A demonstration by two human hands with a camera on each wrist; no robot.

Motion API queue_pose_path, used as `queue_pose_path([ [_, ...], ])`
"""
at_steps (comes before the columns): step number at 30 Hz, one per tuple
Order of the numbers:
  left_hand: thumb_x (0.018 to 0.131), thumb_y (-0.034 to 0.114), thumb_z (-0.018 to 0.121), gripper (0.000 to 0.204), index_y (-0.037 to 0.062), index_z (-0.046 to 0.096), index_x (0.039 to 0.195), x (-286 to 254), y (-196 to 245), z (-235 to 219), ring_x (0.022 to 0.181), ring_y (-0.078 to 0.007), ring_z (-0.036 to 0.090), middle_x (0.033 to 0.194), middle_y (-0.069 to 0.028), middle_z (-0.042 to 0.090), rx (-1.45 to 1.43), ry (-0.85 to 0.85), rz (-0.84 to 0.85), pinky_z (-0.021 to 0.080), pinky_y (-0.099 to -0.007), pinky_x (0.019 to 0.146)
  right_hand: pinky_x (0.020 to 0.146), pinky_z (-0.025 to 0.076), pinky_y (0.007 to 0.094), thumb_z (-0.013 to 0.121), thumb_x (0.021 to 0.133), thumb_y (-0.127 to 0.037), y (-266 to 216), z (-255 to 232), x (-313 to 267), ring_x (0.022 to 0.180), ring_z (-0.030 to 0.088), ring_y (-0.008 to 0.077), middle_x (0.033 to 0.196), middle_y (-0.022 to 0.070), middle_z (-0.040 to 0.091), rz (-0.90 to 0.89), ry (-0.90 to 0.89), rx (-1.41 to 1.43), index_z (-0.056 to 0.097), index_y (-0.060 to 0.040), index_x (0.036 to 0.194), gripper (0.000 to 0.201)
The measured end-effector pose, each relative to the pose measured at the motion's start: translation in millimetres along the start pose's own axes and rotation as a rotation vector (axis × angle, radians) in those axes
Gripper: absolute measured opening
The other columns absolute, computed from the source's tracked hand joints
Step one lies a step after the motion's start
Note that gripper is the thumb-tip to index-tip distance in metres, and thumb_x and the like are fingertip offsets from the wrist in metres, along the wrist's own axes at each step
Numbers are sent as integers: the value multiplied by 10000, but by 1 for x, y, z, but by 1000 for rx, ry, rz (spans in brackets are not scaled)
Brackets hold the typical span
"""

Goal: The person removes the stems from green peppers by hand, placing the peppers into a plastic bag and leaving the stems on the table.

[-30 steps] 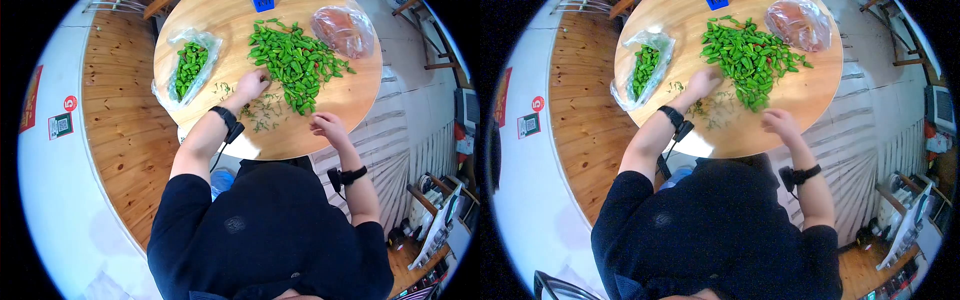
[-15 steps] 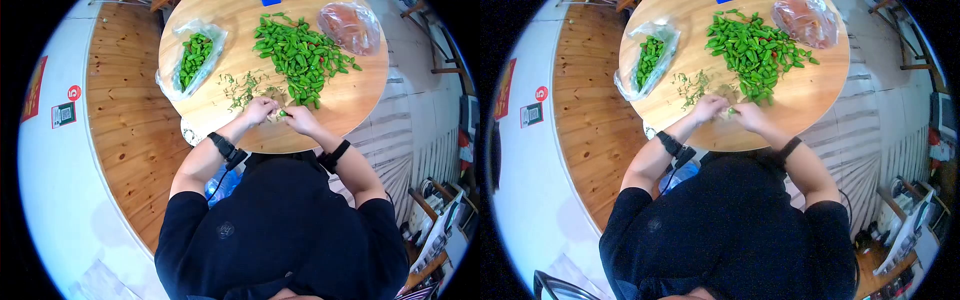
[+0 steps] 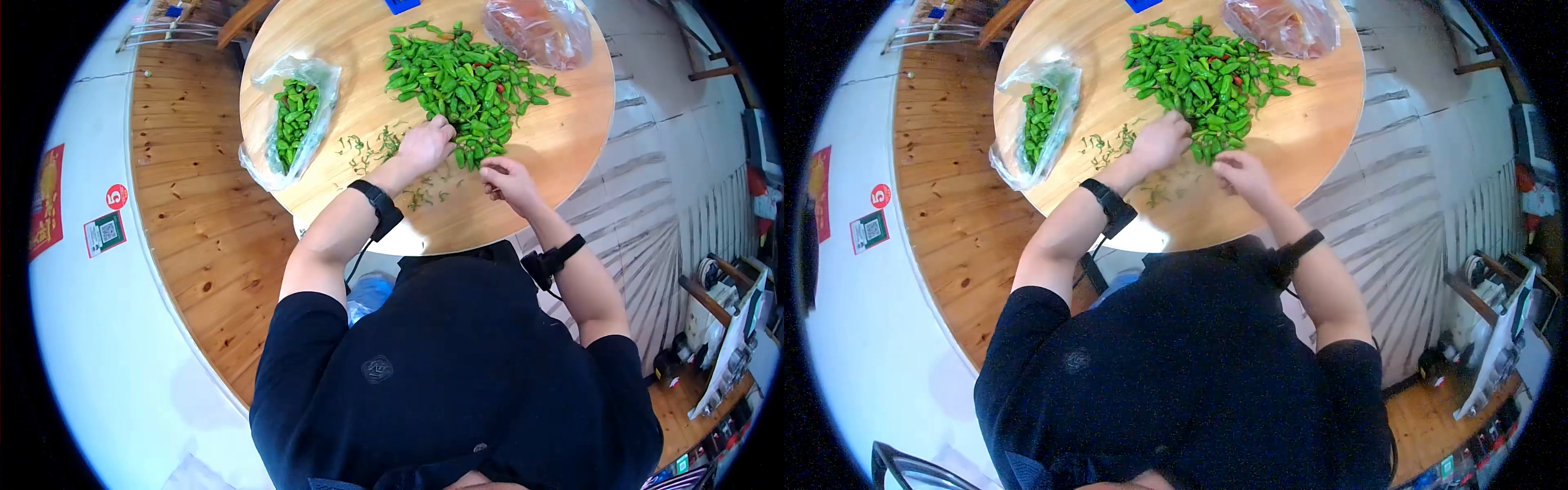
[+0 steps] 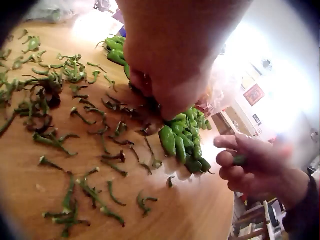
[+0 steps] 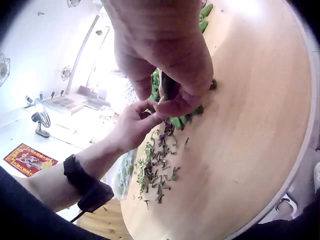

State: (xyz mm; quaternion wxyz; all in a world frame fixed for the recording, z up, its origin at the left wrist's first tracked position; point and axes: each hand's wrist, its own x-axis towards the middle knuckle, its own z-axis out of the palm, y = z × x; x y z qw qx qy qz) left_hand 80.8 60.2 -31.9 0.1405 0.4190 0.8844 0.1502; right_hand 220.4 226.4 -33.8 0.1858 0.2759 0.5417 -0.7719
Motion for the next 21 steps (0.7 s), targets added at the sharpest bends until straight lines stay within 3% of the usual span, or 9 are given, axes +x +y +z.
queue_pose_path([
  [2, 802, 233, 579, 209, 85, 612, 947, -10, 4, -6, 833, -312, 592, 887, -121, 589, -80, 8, -7, 481, -398, 714, 535, 458, 229, 615, 842, -179, -7, 13, 6, 627, 548, 93, 753, 16, 586, 12, 66, -13, 579, -46, 986, 200],
  [5, 797, 217, 617, 203, 56, 614, 921, -34, 15, -3, 686, -275, 613, 768, -131, 633, -374, 3, -35, 476, -357, 633, 512, 433, 216, 598, 864, -164, -12, 26, 13, 598, 533, 81, 748, 14, 572, -52, -102, -47, 568, -55, 998, 175],
  [8, 805, 201, 622, 171, 47, 620, 879, -54, 26, -9, 631, -207, 591, 747, -119, 624, -485, -127, -274, 472, -331, 603, 507, 417, 209, 594, 862, -160, -1, 26, 26, 595, 530, 81, 743, 13, 573, -114, -152, -65, 572, -55, 986, 164],
  [11, 830, 203, 590, 177, 28, 612, 818, -65, 17, 9, 584, -157, 561, 652, -75, 586, -529, -180, -211, 465, -303, 557, 507, 410, 211, 605, 852, -151, 1, 27, 22, 597, 531, 87, 732, 9, 574, -39, -184, -3, 577, -55, 998, 176],
  [14, 842, 199, 558, 184, 28, 608, 798, -66, 17, 12, 578, -145, 558, 646, -52, 576, -863, -323, -355, 462, -277, 542, 536, 449, 256, 610, 829, -154, 14, 25, 20, 615, 553, 101, 729, 26, 593, -275, -174, -322, 611, -36, 912, 144],
  [15, 845, 197, 547, 186, 28, 606, 794, -65, 17, 13, 578, -142, 558, 650, -46, 575, -1029, -389, -431, 461, -269, 539, 563, 469, 297, 623, 808, -158, 7, 26, 10, 641, 586, 154, 750, 67, 603, -578, -79, -671, 618, -32, 922, 169],
  [18, 837, 246, 511, 257, 32, 622, 752, -58, 12, 22, 571, -142, 586, 635, -48, 590, -1332, -507, -636, 493, -275, 530, 596, 485, 320, 643, 778, -165, 11, 17, 6, 673, 602, 224, 802, 112, 609, -1011, 3, -1038, 623, -40, 927, 196],
  [19, 843, 255, 513, 256, 37, 624, 768, -52, 12, 22, 586, -157, 596, 648, -59, 598, -1246, -525, -635, 498, -288, 539, 610, 489, 337, 651, 761, -167, 10, 16, 3, 705, 600, 273, 845, 135, 613, -988, 7, -1069, 626, -38, 923, 208],
  [21, 854, 274, 518, 257, 48, 628, 800, -43, 13, 21, 615, -187, 618, 674, -80, 615, -1069, -560, -634, 508, -314, 557, 596, 490, 340, 635, 775, -149, 18, 12, 4, 701, 608, 251, 850, 115, 619, -957, 54, -918, 619, -53, 922, 176],
])
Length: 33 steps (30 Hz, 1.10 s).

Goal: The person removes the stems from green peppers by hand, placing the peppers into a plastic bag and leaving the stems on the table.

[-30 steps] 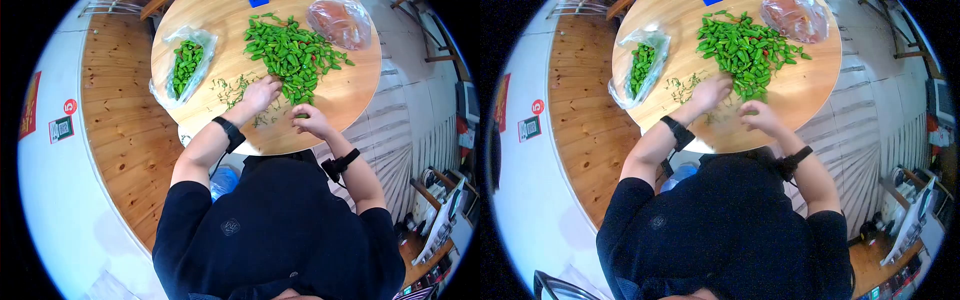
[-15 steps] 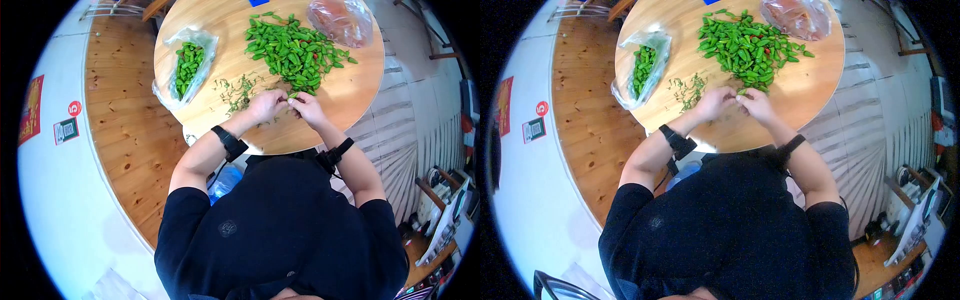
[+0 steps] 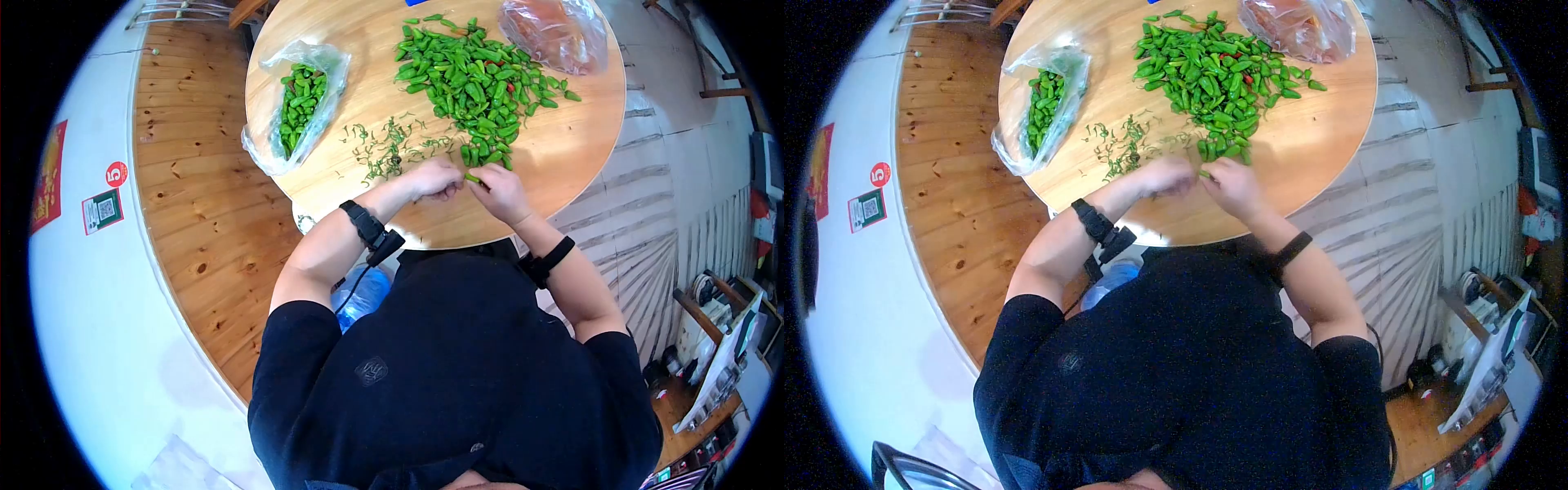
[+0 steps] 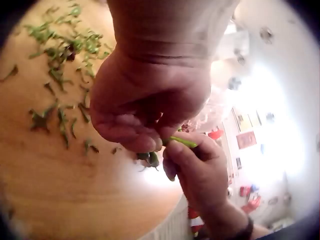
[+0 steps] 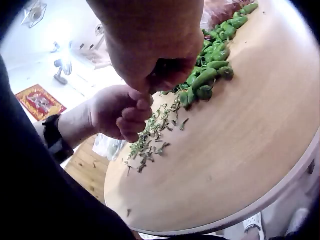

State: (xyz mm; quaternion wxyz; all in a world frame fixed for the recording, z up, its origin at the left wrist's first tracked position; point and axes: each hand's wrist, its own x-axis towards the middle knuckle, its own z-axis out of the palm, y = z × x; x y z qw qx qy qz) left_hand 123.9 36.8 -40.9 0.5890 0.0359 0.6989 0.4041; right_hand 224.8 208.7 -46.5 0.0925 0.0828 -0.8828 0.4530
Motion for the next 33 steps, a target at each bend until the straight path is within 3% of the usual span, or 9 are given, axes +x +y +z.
queue_pose_path([
  [1, 864, 288, 513, 259, 58, 625, 823, -7, 14, 2, 634, -210, 616, 706, -88, 622, 338, 146, 78, 507, -331, 574, 590, 490, 342, 628, 782, -140, 2, 0, 0, 699, 611, 240, 852, 106, 622, 32, 44, 57, 615, -61, 922, 161],
  [4, 856, 301, 529, 217, 118, 622, 927, -15, 46, 4, 756, -313, 617, 826, -113, 636, 1086, 483, 301, 504, -423, 656, 575, 489, 331, 614, 792, -116, 8, -19, 1, 723, 613, 206, 851, 70, 625, 918, -94, 1057, 592, -98, 910, 121],
  [7, 822, 271, 536, 221, 130, 615, 973, 8, 43, -9, 775, -303, 625, 823, -111, 629, 1259, 508, 578, 507, -422, 653, 537, 498, 268, 592, 823, -70, 3, -44, 1, 748, 619, 178, 944, 83, 621, 888, -47, 1395, 565, -93, 912, 96],
  [11, 835, 234, 520, 169, 98, 616, 863, 20, 44, -18, 795, -259, 641, 831, -108, 650, 1474, 355, 485, 520, -379, 636, 490, 449, 247, 597, 866, -181, 14, -35, 0, 636, 570, 135, 765, 42, 585, 977, -89, 1176, 543, -92, 960, 141],
  [17, 829, 243, 531, 159, 105, 608, 830, -17, 24, -11, 793, -299, 618, 828, -118, 635, 962, 299, 493, 498, -417, 660, 468, 412, 227, 606, 864, -300, -6, -1, 13, 543, 510, 109, 708, 29, 559, 1040, -84, 977, 566, -43, 910, 264],
  [22, 818, 197, 548, 88, 121, 591, 811, -43, 13, -15, 738, -301, 596, 782, -90, 604, 1112, 123, 835, 479, -388, 654, 373, 298, 243, 578, 880, -319, -4, 12, 27, 463, 469, 127, 664, 40, 516, 1013, -459, 1021, 520, -52, 840, 276],
  [25, 829, 225, 551, 116, 119, 600, 829, -39, 4, -28, 778, -291, 613, 799, -85, 619, 1201, 199, 571, 491, -391, 668, 407, 341, 246, 585, 876, -294, -7, 3, 34, 518, 512, 141, 698, 59, 545, 1061, -574, 1050, 523, -49, 858, 254],
  [28, 840, 276, 562, 194, 92, 611, 875, -24, 23, -36, 827, -293, 622, 851, -103, 641, 1048, 564, 295, 498, -394, 701, 470, 392, 254, 611, 857, -250, -19, -13, 35, 630, 564, 154, 763, 70, 581, 1092, -444, 1154, 536, -59, 899, 210],
  [33, 824, 338, 588, 337, 52, 612, 1001, 10, 51, -55, 870, -310, 624, 924, -152, 650, 657, 705, 295, 492, -402, 753, 536, 423, 256, 642, 825, -201, -5, -20, 22, 730, 579, 157, 818, 51, 599, 1010, -293, 1284, 551, -89, 984, 215],
])
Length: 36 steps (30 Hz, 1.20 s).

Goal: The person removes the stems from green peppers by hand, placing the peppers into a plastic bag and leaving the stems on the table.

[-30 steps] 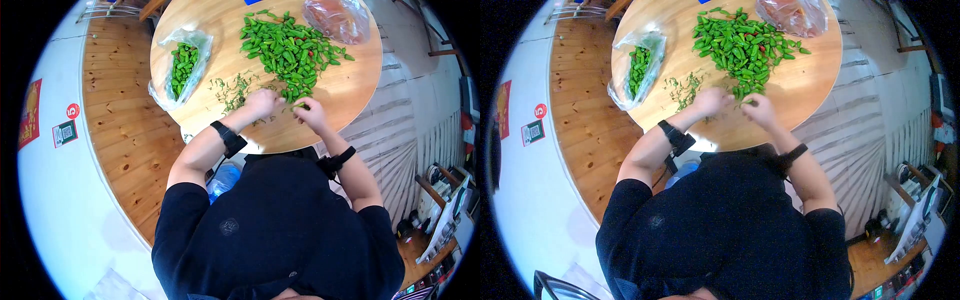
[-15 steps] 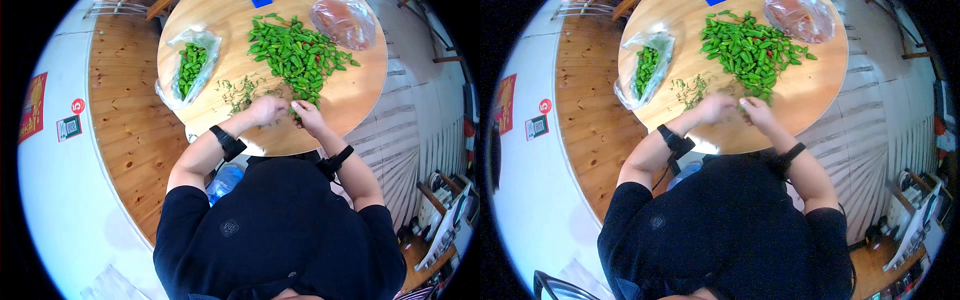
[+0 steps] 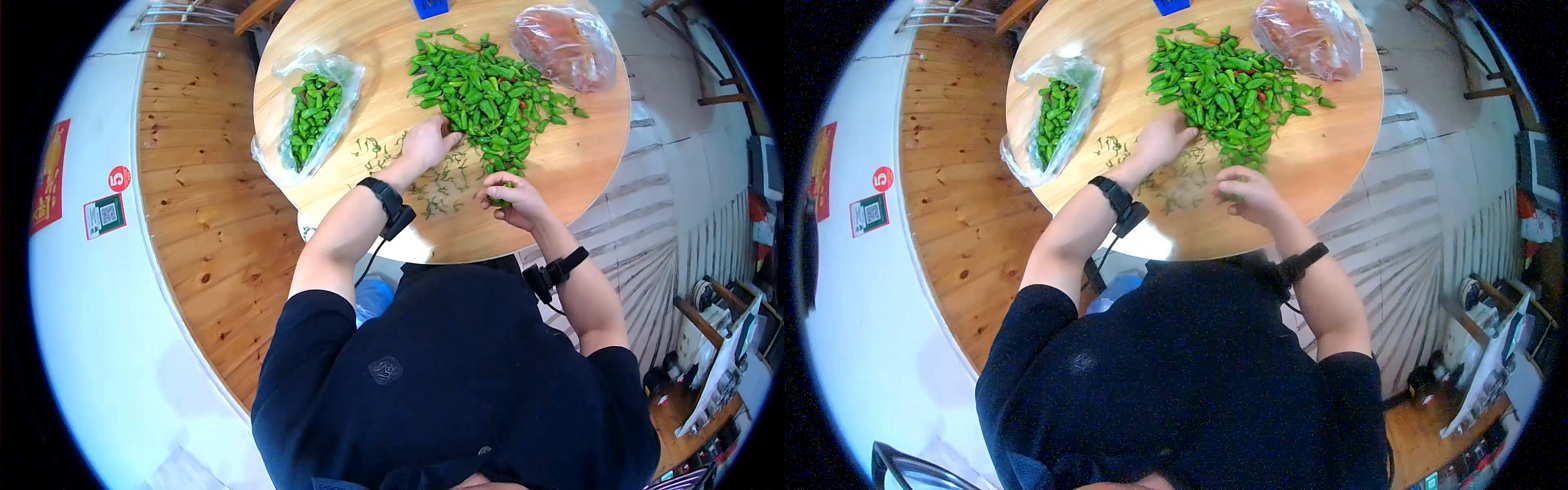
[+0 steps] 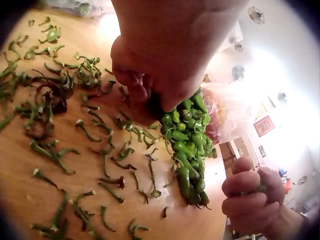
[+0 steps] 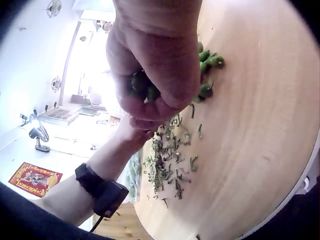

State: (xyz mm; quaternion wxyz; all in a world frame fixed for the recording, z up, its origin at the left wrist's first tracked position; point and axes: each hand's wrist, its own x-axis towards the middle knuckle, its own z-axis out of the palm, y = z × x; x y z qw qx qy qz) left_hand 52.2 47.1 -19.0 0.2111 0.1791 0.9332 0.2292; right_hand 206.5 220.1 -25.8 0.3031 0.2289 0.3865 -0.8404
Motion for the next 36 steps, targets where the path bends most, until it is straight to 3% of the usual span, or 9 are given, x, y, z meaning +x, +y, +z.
queue_pose_path([
  [5, 800, 329, 622, 360, 45, 611, 1021, -4, -11, 3, 824, -294, 635, 878, -146, 654, -65, -24, -14, 494, -384, 736, 542, 420, 251, 638, 837, -243, 4, 1, 6, 711, 564, 151, 825, 36, 588, -22, 89, -4, 552, -96, 1034, 261],
  [10, 805, 340, 643, 332, 36, 633, 939, -70, -7, -4, 710, -234, 631, 769, -128, 645, -240, -50, 41, 497, -338, 676, 510, 411, 224, 590, 880, -317, 2, 30, 29, 677, 570, 147, 761, 28, 576, 80, 109, 81, 572, -96, 1017, 260],
  [13, 824, 338, 632, 314, 33, 643, 898, -83, -9, -9, 702, -211, 626, 744, -118, 640, -172, -245, 191, 497, -326, 666, 489, 411, 231, 594, 877, -323, 10, 31, 42, 638, 568, 158, 772, 43, 585, 50, 43, 120, 548, -99, 986, 254],
  [16, 836, 333, 622, 308, 35, 651, 905, -64, -23, -7, 693, -208, 621, 753, -112, 644, -304, -181, 100, 489, -328, 657, 503, 393, 240, 606, 867, -329, 6, 29, 34, 645, 539, 163, 802, 46, 579, 11, 75, 113, 536, -92, 956, 263],
  [17, 850, 333, 599, 314, 35, 654, 935, -53, -28, -1, 684, -213, 617, 766, -113, 649, -343, -38, 154, 482, -333, 644, 512, 384, 245, 612, 862, -332, 3, 28, 28, 653, 525, 164, 813, 45, 573, -3, 108, 108, 533, -88, 945, 270],
  [21, 858, 305, 579, 292, 37, 648, 949, -20, -10, -4, 757, -257, 628, 811, -141, 653, -291, -209, 123, 482, -366, 696, 519, 419, 267, 651, 835, -304, 9, 6, 19, 667, 558, 185, 815, 72, 584, -112, 188, 192, 482, -71, 989, 326],
  [23, 857, 284, 571, 276, 33, 636, 953, -18, 0, 8, 786, -276, 628, 823, -149, 649, -218, -146, 159, 482, -378, 719, 523, 427, 276, 643, 839, -302, 9, 2, 14, 681, 568, 190, 825, 75, 589, -133, 206, 221, 482, -77, 985, 313],
  [29, 760, 313, 664, 411, -6, 575, 1004, 21, -29, 27, 854, -314, 622, 902, -171, 648, -100, 80, 40, 486, -384, 757, 536, 441, 297, 619, 842, -256, 0, 11, -2, 747, 604, 198, 878, 72, 614, -160, 86, 301, 487, -117, 970, 231],
  [36, 735, 260, 642, 347, 10, 586, 968, 30, -13, 14, 849, -310, 623, 900, -158, 651, 14, -42, 6, 486, -383, 744, 544, 436, 285, 644, 812, -164, 8, 3, -1, 749, 609, 190, 871, 58, 622, -114, 104, 199, 517, -122, 908, 164],
])
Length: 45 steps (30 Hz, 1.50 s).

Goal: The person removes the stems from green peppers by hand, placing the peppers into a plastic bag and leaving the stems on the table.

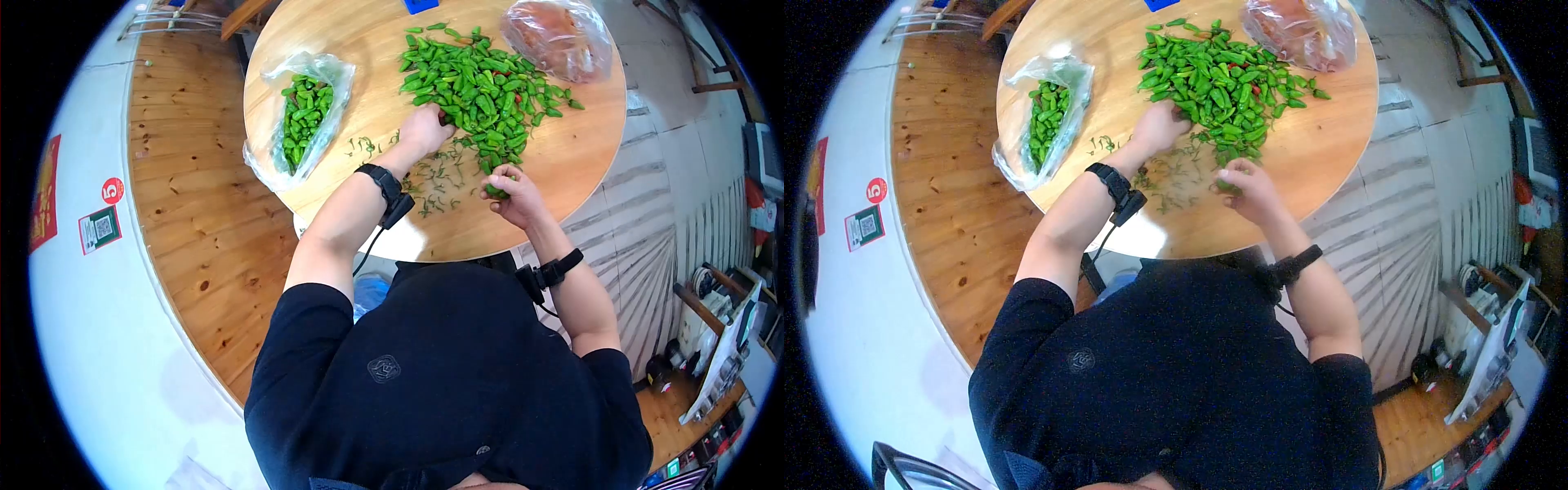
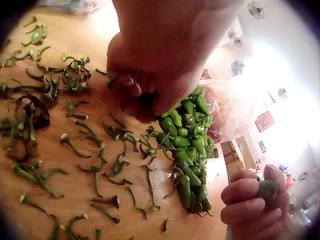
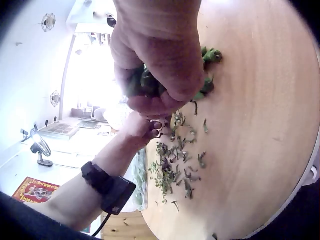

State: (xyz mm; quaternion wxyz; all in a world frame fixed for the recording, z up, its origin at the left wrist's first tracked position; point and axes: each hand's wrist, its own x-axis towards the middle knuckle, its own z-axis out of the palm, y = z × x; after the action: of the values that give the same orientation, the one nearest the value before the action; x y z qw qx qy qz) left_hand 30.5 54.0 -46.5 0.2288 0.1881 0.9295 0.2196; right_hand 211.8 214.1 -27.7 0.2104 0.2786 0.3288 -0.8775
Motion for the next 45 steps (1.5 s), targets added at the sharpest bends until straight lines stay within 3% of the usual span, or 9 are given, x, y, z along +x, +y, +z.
queue_pose_path([
  [8, 737, 233, 620, 279, 30, 630, 928, -33, -28, -4, 783, -314, 628, 848, -161, 655, -95, 87, 1, 495, -388, 724, 527, 417, 290, 663, 775, -117, 4, 9, 27, 669, 570, 181, 786, 48, 597, 62, -16, -118, 536, -91, 885, 171],
  [11, 783, 230, 600, 193, 81, 647, 895, -47, -33, -4, 815, -317, 616, 857, -159, 649, -187, 196, -133, 489, -393, 743, 523, 416, 283, 669, 777, -131, 3, 14, 33, 666, 564, 173, 777, 44, 591, 87, -22, -164, 537, -89, 893, 181],
  [14, 798, 233, 587, 211, 96, 653, 944, -47, -54, 3, 864, -314, 607, 903, -158, 637, -253, 236, 3, 481, -391, 778, 516, 416, 269, 677, 786, -162, 2, 20, 30, 660, 564, 167, 767, 36, 587, 96, -10, -207, 539, -92, 903, 194],
  [23, 786, 285, 611, 327, 75, 631, 1035, -30, -20, 2, 918, -339, 587, 974, -150, 615, 63, 178, 143, 469, -404, 813, 501, 435, 278, 673, 800, -158, 1, 4, 8, 640, 553, 142, 795, 24, 578, 133, 2, -161, 544, -74, 977, 235],
  [32, 827, 294, 617, 291, 32, 628, 953, -101, -8, 8, 723, -139, 601, 769, -136, 623, -583, -212, 68, 485, -279, 676, 529, 410, 221, 661, 812, -186, 7, 31, 32, 665, 528, 86, 795, 3, 589, -52, -29, -323, 592, -59, 1031, 262],
  [35, 834, 258, 597, 234, 42, 642, 911, -121, 19, -28, 702, -197, 614, 770, -139, 630, -252, -367, -153, 486, -315, 666, 532, 414, 219, 645, 830, -258, 13, 33, 38, 677, 534, 82, 790, 5, 607, -101, -36, -524, 623, -62, 970, 242],
  [39, 833, 266, 575, 211, 71, 648, 868, -128, -7, -18, 707, -315, 599, 770, -133, 633, -81, -374, 380, 479, -394, 658, 517, 412, 235, 635, 843, -308, 11, 30, 34, 662, 530, 90, 744, 4, 577, 175, -180, -589, 600, -69, 872, 243],
  [42, 840, 332, 563, 264, 81, 647, 833, -129, -22, -9, 724, -304, 611, 774, -132, 631, -36, -394, 531, 479, -409, 652, 522, 416, 249, 617, 855, -326, 9, 20, 27, 683, 539, 105, 767, 10, 573, 294, -127, -470, 569, -78, 906, 259],
  [45, 839, 389, 549, 301, 104, 647, 831, -113, -17, -9, 758, -302, 621, 821, -129, 637, 366, -344, 171, 485, -417, 652, 460, 403, 247, 612, 855, -235, 3, 13, 11, 673, 563, 178, 847, 70, 592, 266, -146, -292, 526, -100, 894, 165],
])
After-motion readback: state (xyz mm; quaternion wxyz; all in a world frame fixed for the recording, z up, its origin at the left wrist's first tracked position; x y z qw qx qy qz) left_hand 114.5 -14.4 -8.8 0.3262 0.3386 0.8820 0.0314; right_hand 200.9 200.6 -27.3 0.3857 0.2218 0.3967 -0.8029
